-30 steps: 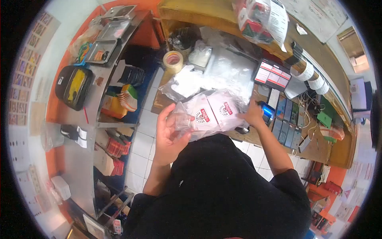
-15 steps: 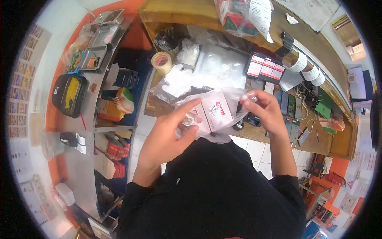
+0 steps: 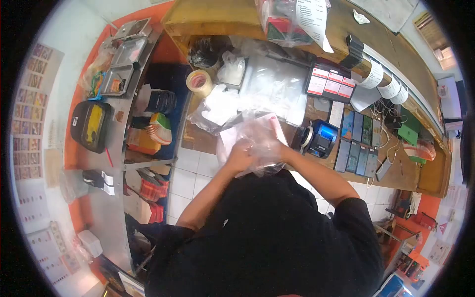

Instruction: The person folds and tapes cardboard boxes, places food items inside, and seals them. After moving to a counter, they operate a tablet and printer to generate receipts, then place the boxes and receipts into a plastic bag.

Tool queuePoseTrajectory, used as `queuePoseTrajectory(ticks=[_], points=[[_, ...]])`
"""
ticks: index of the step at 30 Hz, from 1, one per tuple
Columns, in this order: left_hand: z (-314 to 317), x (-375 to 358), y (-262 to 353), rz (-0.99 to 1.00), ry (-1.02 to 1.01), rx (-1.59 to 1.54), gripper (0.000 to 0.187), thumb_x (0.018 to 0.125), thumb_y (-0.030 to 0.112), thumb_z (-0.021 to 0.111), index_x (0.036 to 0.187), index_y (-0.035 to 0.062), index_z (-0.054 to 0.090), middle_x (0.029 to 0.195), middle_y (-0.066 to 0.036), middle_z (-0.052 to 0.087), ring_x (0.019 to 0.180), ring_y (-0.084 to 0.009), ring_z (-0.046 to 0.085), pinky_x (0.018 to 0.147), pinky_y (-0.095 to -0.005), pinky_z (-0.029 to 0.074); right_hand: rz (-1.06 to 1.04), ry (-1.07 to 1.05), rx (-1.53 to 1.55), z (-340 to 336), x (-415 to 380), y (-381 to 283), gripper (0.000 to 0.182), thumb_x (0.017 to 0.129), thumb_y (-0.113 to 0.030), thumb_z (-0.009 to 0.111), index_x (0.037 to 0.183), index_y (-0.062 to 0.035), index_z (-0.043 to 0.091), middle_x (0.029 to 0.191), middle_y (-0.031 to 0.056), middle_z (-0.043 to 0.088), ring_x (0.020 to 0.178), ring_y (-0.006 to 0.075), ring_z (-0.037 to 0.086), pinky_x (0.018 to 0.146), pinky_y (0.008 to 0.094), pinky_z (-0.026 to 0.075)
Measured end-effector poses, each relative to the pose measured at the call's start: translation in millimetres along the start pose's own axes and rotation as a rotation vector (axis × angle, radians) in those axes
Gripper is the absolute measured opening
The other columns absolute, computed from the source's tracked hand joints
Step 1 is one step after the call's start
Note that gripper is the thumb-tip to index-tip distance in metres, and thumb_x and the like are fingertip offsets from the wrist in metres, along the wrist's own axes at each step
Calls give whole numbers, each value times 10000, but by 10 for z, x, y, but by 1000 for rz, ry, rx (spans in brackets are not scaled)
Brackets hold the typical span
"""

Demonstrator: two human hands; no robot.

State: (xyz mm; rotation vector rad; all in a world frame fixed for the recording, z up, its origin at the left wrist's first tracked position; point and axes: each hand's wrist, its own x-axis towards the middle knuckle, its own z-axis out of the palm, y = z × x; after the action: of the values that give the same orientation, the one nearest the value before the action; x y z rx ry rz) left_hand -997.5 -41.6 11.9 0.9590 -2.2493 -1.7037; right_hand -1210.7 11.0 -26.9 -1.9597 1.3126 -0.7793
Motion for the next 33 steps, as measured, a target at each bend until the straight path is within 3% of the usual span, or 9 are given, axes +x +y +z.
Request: queuePoseTrajectory(ticks=[4, 11, 13, 16, 20, 24, 27, 31, 33], points=[[134, -123, 377, -229, 219, -69, 648, 784, 382, 793, 1295, 42, 587, 1321, -172, 597, 1304, -284, 507, 1169, -477, 297, -49, 77, -67, -88, 156, -295, 602, 748, -271, 802, 1302, -114, 627, 1346, 158, 604, 1287, 334, 525, 1155, 487, 297], [-350, -470, 89, 369, 602, -418, 811, 647, 394, 912, 1283, 21, 573, 1381, -173, 554, 1333, -265, 466, 1119, -481, 355, 388, 252, 502, -358, 70, -584, 339, 786, -85, 782, 1109, -16, 703, 1076, 118, 726, 1017, 240, 673, 941, 346, 516], [-359, -295, 351, 400, 542, 200, 811, 707, 461, 857, 1314, 24, 542, 1331, -166, 559, 1336, -245, 438, 1140, -479, 343, 341, 287, 506, -369, 84, -563, 326, 800, -91, 779, 1101, 1, 691, 1071, 117, 722, 1012, 223, 669, 950, 344, 509], [-82, -77, 127, 349, 308, 544, 697, 801, 437, 777, 1307, 22, 537, 1227, -135, 605, 1201, -235, 538, 1053, -454, 432, 376, 357, 577, -337, 216, -896, 375, 796, -111, 790, 1129, 10, 667, 1090, 130, 711, 1051, 222, 658, 966, 349, 499], [384, 339, -918, 91, 340, -566, 416, 913, 308, 666, 1208, 28, 582, 1077, -81, 644, 970, -212, 633, 834, -386, 535, 187, 395, 405, -398, 216, -875, 588, 745, -278, 873, 1217, -20, 637, 1121, 118, 675, 1060, 229, 629, 965, 364, 485], [181, 312, -240, 461, 510, 341, 317, 890, 164, 645, 1172, 38, 581, 1234, -96, 554, 1099, -214, 569, 950, -352, 458, 103, 233, -181, -579, -67, -411, 851, 758, -290, 865, 1438, -71, 402, 1322, 156, 574, 1209, 288, 569, 1053, 412, 452], [43, 363, 248, 241, 371, 541, 281, 804, 133, 673, 1052, 46, 574, 1198, -119, 539, 1083, -265, 527, 917, -356, 433, 312, -28, 1261, 56, -155, 111, 713, 857, -222, 774, 1454, -73, 414, 1394, 119, 530, 1260, 249, 527, 1104, 442, 422], [-49, 347, 205, 532, 536, 585, 365, 681, 139, 779, 941, 63, 534, 1139, -108, 521, 1105, -276, 483, 901, -354, 452, 310, 295, 812, 525, 160, 78, 415, 848, -204, 748, 1220, -64, 627, 1280, 118, 607, 1154, 237, 586, 1019, 370, 461], [21, 243, 390, 386, 580, 91, 590, 697, 227, 809, 1170, 46, 506, 1189, -111, 548, 1145, -287, 510, 979, -408, 453, 218, 390, 535, -21, 230, -435, 385, 821, -214, 756, 1153, -50, 653, 1223, 128, 632, 1126, 254, 595, 997, 382, 461]])
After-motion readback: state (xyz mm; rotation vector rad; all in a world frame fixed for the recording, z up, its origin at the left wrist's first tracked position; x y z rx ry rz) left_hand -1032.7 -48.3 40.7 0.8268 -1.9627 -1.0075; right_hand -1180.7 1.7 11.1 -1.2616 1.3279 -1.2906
